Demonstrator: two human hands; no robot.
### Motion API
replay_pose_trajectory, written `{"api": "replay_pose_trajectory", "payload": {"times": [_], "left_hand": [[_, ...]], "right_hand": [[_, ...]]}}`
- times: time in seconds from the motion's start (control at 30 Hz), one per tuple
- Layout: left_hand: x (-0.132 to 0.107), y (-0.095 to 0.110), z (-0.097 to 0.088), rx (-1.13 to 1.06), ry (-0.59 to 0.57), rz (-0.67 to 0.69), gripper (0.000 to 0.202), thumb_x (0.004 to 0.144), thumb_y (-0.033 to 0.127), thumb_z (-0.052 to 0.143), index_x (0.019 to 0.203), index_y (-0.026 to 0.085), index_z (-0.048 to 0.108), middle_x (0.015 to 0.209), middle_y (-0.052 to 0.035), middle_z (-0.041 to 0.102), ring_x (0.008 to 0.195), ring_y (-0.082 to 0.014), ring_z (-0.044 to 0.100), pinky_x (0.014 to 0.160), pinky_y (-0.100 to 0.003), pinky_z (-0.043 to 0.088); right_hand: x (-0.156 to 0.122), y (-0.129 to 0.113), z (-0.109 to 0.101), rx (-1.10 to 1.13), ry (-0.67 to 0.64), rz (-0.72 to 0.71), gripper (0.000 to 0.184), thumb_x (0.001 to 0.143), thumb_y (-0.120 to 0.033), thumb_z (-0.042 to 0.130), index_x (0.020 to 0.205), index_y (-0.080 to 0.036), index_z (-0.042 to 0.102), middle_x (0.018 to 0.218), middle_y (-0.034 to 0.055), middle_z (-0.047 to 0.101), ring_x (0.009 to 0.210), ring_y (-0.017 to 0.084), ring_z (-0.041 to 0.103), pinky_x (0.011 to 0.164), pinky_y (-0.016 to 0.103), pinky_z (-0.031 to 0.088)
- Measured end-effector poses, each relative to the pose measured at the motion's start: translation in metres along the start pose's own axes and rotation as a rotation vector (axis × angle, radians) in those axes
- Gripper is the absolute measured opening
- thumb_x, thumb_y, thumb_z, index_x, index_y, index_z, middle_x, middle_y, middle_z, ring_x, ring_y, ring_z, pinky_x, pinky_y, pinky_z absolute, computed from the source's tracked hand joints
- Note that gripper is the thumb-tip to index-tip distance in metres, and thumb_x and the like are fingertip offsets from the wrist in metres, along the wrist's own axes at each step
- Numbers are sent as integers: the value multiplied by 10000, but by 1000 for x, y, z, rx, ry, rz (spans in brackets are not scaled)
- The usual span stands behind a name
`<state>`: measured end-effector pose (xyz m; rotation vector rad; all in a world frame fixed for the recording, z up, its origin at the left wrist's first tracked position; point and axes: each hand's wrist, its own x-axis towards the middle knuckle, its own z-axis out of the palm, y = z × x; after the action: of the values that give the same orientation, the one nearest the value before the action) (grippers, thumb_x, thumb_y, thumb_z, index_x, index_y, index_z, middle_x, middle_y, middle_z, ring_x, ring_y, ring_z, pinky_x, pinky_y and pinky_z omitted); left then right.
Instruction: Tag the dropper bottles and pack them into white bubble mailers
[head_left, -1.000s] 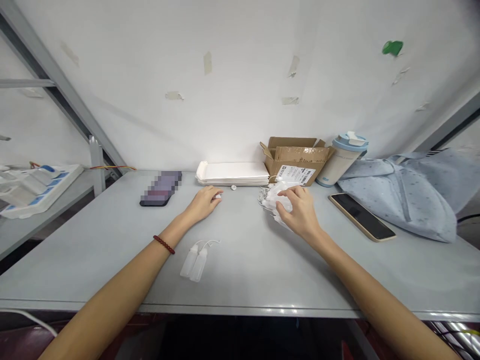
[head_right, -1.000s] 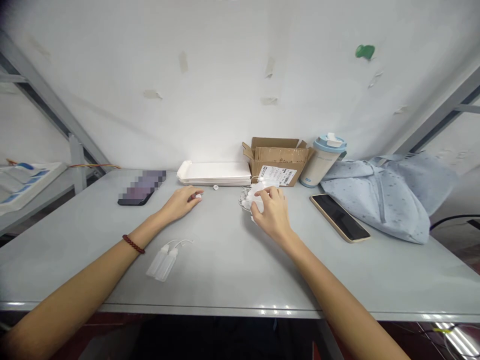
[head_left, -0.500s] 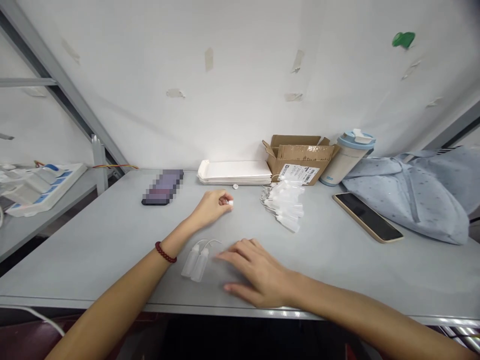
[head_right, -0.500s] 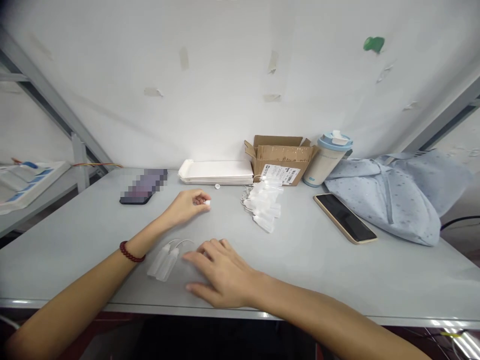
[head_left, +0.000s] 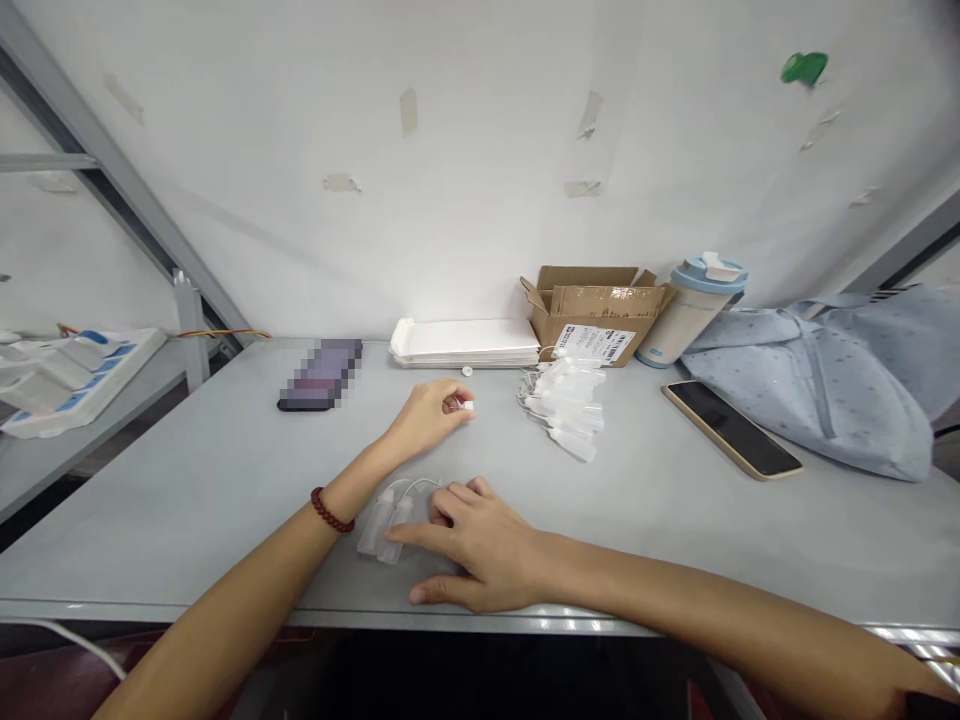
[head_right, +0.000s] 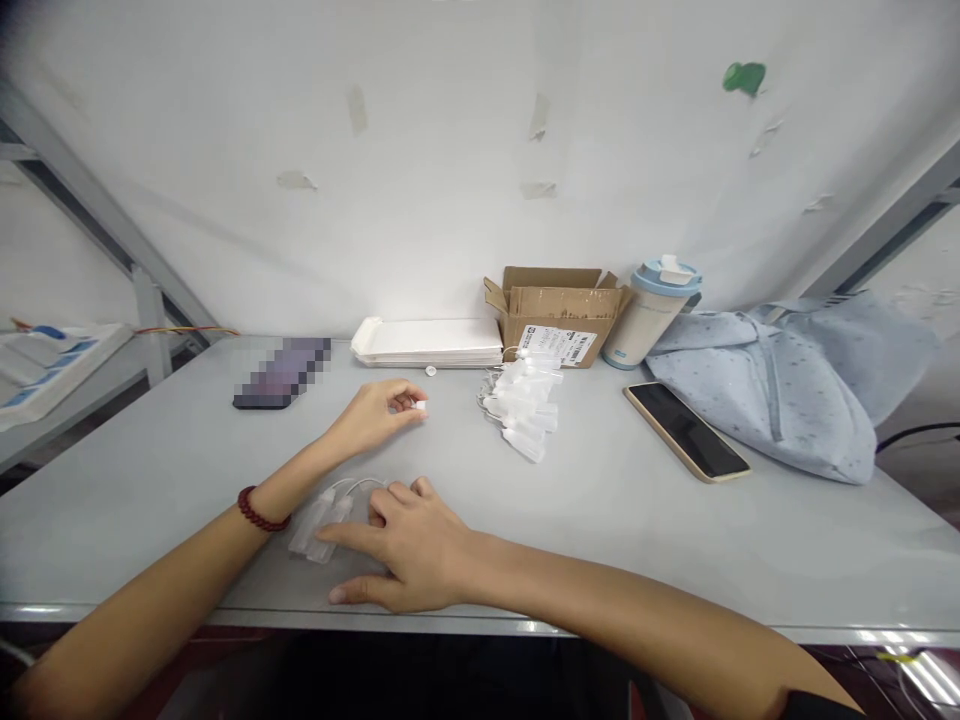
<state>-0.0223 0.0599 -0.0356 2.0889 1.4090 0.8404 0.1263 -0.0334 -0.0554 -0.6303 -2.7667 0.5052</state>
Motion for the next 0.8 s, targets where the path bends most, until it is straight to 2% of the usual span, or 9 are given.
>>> {"api": "replay_pose_trajectory", "payload": {"times": [0.17,0.37,0.47,0.6,0.7,0.8], "left_hand": [[0,0,-1,-1,5,-16,187,719,288,633,844,153,665,796,-28,684,713,-165,596,720,-295,483],[-1,3,-1,-15,7,-13,169,712,295,642,824,172,667,786,-19,683,708,-165,598,711,-296,485],[-3,3,-4,-56,5,-36,192,716,322,651,831,170,671,785,-22,686,718,-167,601,708,-294,488],[-7,4,-17,-171,53,-49,240,732,369,651,846,160,671,836,-42,697,774,-177,618,741,-304,494],[-9,9,-28,-253,94,-70,264,750,397,639,858,158,678,801,-38,684,720,-160,606,700,-293,498],[-11,14,-32,-299,29,-123,267,772,398,620,876,162,692,737,-17,655,632,-128,562,663,-282,491]], "right_hand": [[0,-1,2,-48,28,2,470,890,-575,417,1238,-275,517,904,40,530,801,171,445,756,324,360],[-1,0,5,-137,39,19,399,910,-540,401,1006,-213,608,843,45,551,732,159,446,691,299,339],[-5,3,6,-120,82,53,343,921,-471,424,1029,-197,600,835,55,559,756,172,483,696,299,363],[-11,14,0,-80,238,128,297,921,-365,444,1111,-173,567,875,86,586,790,197,521,725,326,407],[-14,27,-11,-18,393,218,238,919,-304,448,1083,-174,562,914,96,602,799,199,546,748,338,430],[-15,37,-21,67,524,254,174,910,-223,422,1026,-190,547,899,76,610,802,186,555,745,322,438]]}}
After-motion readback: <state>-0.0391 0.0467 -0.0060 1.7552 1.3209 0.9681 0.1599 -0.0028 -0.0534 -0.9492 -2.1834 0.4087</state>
